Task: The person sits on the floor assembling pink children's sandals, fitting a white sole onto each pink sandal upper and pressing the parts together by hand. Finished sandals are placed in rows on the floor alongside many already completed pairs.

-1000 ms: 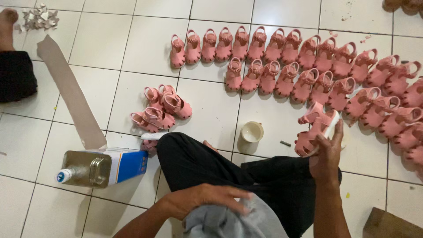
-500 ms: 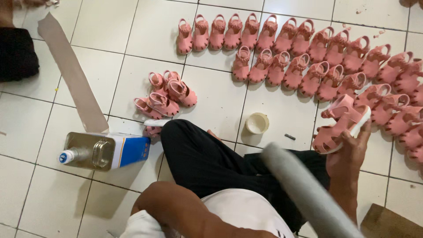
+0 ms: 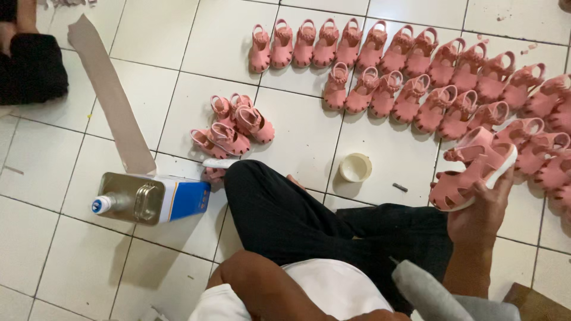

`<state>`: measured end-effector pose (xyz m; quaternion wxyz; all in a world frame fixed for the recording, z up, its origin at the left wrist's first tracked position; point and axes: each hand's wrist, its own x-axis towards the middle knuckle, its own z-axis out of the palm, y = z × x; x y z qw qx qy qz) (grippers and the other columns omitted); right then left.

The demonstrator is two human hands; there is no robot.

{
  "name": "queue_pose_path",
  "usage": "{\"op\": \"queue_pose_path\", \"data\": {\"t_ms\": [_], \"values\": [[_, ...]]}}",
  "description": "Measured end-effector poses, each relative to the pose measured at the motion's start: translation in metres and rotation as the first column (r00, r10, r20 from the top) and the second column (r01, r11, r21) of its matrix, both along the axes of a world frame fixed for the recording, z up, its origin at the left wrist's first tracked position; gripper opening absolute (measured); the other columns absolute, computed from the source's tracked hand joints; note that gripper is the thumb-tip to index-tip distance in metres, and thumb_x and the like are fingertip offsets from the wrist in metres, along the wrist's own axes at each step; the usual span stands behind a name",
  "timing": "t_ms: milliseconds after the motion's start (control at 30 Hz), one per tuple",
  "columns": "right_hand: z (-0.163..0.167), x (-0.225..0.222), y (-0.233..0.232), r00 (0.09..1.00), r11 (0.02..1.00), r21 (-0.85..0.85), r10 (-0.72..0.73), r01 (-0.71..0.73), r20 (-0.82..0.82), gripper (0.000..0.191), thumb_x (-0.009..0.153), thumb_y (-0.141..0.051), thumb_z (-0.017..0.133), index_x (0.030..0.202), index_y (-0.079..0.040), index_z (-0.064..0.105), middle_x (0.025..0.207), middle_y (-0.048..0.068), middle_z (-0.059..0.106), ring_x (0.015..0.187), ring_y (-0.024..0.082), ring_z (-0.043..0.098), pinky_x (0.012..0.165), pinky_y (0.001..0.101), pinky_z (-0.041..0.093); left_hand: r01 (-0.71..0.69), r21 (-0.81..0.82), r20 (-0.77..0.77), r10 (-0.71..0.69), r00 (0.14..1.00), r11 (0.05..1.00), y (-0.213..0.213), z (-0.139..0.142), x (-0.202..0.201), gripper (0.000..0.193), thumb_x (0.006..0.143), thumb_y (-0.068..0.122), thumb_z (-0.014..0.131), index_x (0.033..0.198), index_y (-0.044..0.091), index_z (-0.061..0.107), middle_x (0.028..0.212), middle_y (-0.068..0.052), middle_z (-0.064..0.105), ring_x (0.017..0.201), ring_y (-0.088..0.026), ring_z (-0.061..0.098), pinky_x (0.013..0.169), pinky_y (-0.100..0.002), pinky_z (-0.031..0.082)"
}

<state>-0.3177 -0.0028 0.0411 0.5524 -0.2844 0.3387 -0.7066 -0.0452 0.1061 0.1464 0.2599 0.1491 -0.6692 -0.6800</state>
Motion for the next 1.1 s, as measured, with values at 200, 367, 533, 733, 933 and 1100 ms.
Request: {"op": "queue_pose_path", "data": {"t_ms": [200,367,533,733,933,1100], "values": [[-0.007,0.0,0.0,0.996,1.0,0.027,0.017,-0.015,-0.088,0.085,0.097,-0.005,0.057,0.172,-0.008,0.018,0.144,0.015,0.048,0.118,0.029,0.062,0.093,0.0451,0.061,-0.024,-0.003,0.016,0.024,1.0,1.0,-0.002,0.004,-0.004,0.051,0.088,0.016,0.071,0.135,0.002,0.059,0.135,-0.019,0.066,0.127,-0.033,0.066,0.112,-0.039,0.051],[-0.015,-0.004,0.003,0.995,0.997,0.07,-0.01,0.018,-0.102,0.074,0.102,-0.002,0.054,0.168,-0.004,0.021,0.14,0.014,0.047,0.114,0.026,0.058,0.098,0.0432,0.058,-0.012,-0.044,0.001,0.012,1.0,0.999,-0.014,0.021,0.023,0.048,0.087,0.014,0.071,0.132,0.002,0.06,0.132,-0.019,0.067,0.126,-0.034,0.066,0.111,-0.039,0.051],[-0.001,0.008,0.005,0.977,0.993,0.12,0.026,0.0,-0.214,0.081,0.097,-0.014,0.054,0.17,-0.008,0.02,0.149,0.018,0.052,0.115,0.034,0.065,0.092,0.0494,0.06,0.147,-0.058,-0.165,-0.154,0.974,0.988,-0.035,0.032,0.064,0.045,0.086,0.013,0.07,0.129,0.002,0.062,0.13,-0.019,0.067,0.125,-0.034,0.065,0.111,-0.04,0.051],[0.034,0.036,-0.006,0.972,0.989,0.004,0.149,-0.151,-0.184,0.088,0.103,-0.031,0.064,0.17,-0.008,0.011,0.15,0.019,0.048,0.12,0.035,0.065,0.097,0.0509,0.06,0.183,-0.23,0.408,-0.076,0.91,0.956,-0.089,-0.013,0.092,0.061,0.077,-0.003,0.051,0.137,0.004,0.062,0.135,-0.019,0.066,0.127,-0.037,0.061,0.109,-0.043,0.046],[0.047,0.064,-0.011,0.96,0.984,0.023,0.18,-0.179,-0.215,0.095,0.103,-0.034,0.066,0.174,-0.01,0.008,0.158,0.02,0.047,0.124,0.031,0.063,0.101,0.044,0.055,-0.366,-0.133,0.292,0.389,0.874,0.921,-0.094,-0.008,0.087,0.035,0.109,0.015,0.043,0.136,0.0,0.058,0.137,-0.018,0.065,0.132,-0.03,0.06,0.114,-0.04,0.045],[0.049,0.08,-0.016,0.963,0.985,0.006,0.17,-0.173,-0.209,0.099,0.099,-0.032,0.071,0.172,-0.009,0.008,0.164,0.015,0.039,0.139,0.024,0.06,0.111,0.0453,0.058,0.191,0.53,-0.469,0.098,0.878,0.826,-0.07,0.064,-0.011,0.044,0.116,0.023,0.038,0.153,0.0,0.042,0.139,-0.016,0.06,0.131,-0.025,0.057,0.116,-0.041,0.044]]}}
